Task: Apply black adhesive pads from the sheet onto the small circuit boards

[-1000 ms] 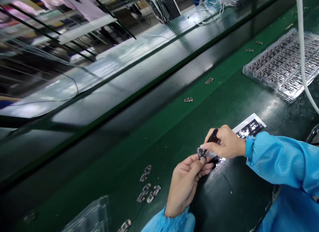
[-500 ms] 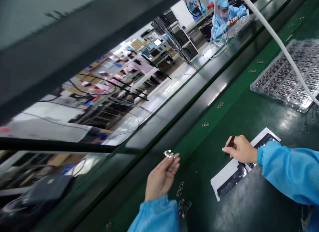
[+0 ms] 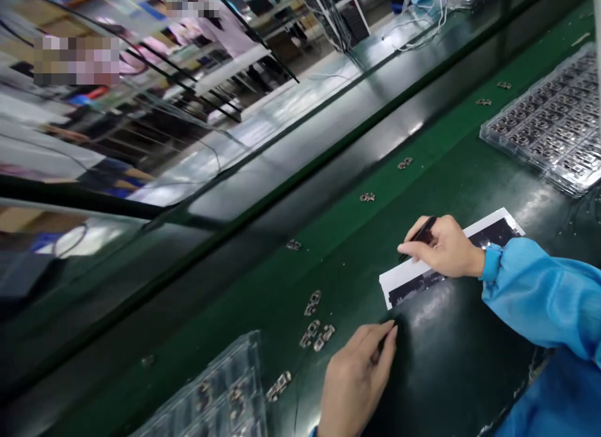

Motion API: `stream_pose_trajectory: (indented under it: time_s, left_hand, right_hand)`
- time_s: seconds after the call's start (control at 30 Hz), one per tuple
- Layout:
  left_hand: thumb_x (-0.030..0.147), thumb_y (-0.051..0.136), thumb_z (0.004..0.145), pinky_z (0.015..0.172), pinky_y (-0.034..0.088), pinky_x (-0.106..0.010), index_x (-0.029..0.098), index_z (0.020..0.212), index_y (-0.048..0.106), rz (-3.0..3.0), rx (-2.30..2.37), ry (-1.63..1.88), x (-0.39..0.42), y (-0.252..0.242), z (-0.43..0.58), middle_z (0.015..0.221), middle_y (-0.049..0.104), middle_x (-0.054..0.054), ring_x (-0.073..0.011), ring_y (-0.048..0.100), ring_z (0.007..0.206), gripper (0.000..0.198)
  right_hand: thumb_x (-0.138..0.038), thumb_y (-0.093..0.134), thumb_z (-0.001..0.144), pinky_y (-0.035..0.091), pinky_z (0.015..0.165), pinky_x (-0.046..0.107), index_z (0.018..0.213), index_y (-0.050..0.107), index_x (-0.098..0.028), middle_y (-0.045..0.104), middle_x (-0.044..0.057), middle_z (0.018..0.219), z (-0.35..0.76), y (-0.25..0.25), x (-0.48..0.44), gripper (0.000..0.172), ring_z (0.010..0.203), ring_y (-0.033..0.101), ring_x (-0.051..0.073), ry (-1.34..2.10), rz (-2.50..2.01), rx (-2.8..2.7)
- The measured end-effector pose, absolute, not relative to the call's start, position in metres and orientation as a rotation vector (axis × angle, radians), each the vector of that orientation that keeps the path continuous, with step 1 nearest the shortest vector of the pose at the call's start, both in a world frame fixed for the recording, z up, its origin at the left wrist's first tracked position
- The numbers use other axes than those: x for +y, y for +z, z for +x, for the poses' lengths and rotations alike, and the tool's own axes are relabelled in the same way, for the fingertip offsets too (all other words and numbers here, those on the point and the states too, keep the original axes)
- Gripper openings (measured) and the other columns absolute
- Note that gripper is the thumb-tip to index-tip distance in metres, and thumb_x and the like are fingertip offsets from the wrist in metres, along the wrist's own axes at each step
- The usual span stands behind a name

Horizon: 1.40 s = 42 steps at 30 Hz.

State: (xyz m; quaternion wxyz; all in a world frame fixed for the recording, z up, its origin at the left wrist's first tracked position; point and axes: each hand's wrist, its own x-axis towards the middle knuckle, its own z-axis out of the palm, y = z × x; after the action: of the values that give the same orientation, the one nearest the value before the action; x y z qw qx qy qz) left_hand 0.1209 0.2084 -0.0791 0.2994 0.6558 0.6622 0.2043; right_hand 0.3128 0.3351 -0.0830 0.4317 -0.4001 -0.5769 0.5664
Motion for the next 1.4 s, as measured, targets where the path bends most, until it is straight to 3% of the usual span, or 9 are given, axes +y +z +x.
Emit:
stream_pose_trajectory:
  time_s: [0.13,0.27,0.63,1.1,1.23,1.33,1.4]
  left_hand:
    - [0.029,0.048,0.085,0.062,0.041,-0.026,0.023,0.108,0.067,1.980,1.841,0.413,0.204,-0.100,0.124,0.081,0.065,-0.008,-0.0188,0.060,0.067,0.030]
    - [0.027,0.038,0.089,0.053,0.038,-0.027,0.019,0.121,0.057,2.210,1.934,0.179,0.211,-0.107,0.126,0.079,0.060,-0.008,-0.0186,0.058,0.062,0.038]
    - [0.025,0.037,0.091,0.049,0.039,-0.025,0.022,0.121,0.054,2.371,1.974,0.037,0.211,-0.107,0.132,0.078,0.054,-0.001,-0.0144,0.055,0.058,0.035]
    - [0.028,0.038,0.091,0.055,0.046,-0.024,0.019,0.120,0.056,2.195,1.884,0.190,0.210,-0.101,0.121,0.080,0.060,-0.005,-0.0147,0.060,0.062,0.036]
    - [0.037,0.043,0.088,0.078,0.050,-0.031,0.014,0.113,0.060,2.021,2.126,0.352,0.231,-0.088,0.071,0.098,0.066,-0.012,-0.0211,0.064,0.086,0.039]
    - [0.040,0.045,0.086,0.098,0.038,-0.045,0.005,0.116,0.058,1.978,2.396,0.238,0.246,-0.090,0.037,0.124,0.054,-0.022,-0.0327,0.047,0.119,0.048]
    - [0.042,0.045,0.085,0.100,0.033,-0.052,0.004,0.122,0.053,1.958,2.369,0.055,0.244,-0.098,0.031,0.133,0.046,-0.022,-0.0351,0.037,0.127,0.053]
  right_hand:
    - [-0.032,0.066,0.070,0.048,0.046,0.022,0.074,0.055,-0.014,0.057,-0.001,0.054,0.284,-0.082,0.328,0.021,0.049,0.060,0.013,1.702,-0.912,-1.486]
    - [-0.031,0.066,0.069,0.045,0.042,0.020,0.067,0.053,-0.014,0.054,-0.002,0.053,0.266,-0.103,0.336,0.022,0.046,0.057,0.011,1.751,-1.003,-1.572]
    - [-0.031,0.067,0.068,0.047,0.046,0.021,0.069,0.053,-0.014,0.056,-0.002,0.055,0.270,-0.110,0.338,0.022,0.047,0.058,0.010,1.850,-1.025,-1.589]
    - [-0.036,0.068,0.068,0.044,0.042,0.019,0.068,0.053,-0.014,0.056,-0.003,0.044,0.271,-0.113,0.340,0.027,0.040,0.055,0.010,1.880,-1.032,-1.440]
    - [-0.035,0.070,0.067,0.044,0.042,0.020,0.068,0.054,-0.013,0.057,-0.001,0.044,0.271,-0.119,0.339,0.027,0.040,0.056,0.011,1.898,-1.009,-1.404]
    - [-0.033,0.069,0.067,0.044,0.042,0.020,0.067,0.053,-0.013,0.057,-0.002,0.042,0.268,-0.122,0.338,0.025,0.039,0.055,0.011,1.909,-0.994,-1.379]
    - [-0.031,0.068,0.068,0.044,0.041,0.020,0.067,0.053,-0.014,0.056,-0.002,0.041,0.266,-0.122,0.338,0.023,0.039,0.055,0.011,1.922,-1.001,-1.352]
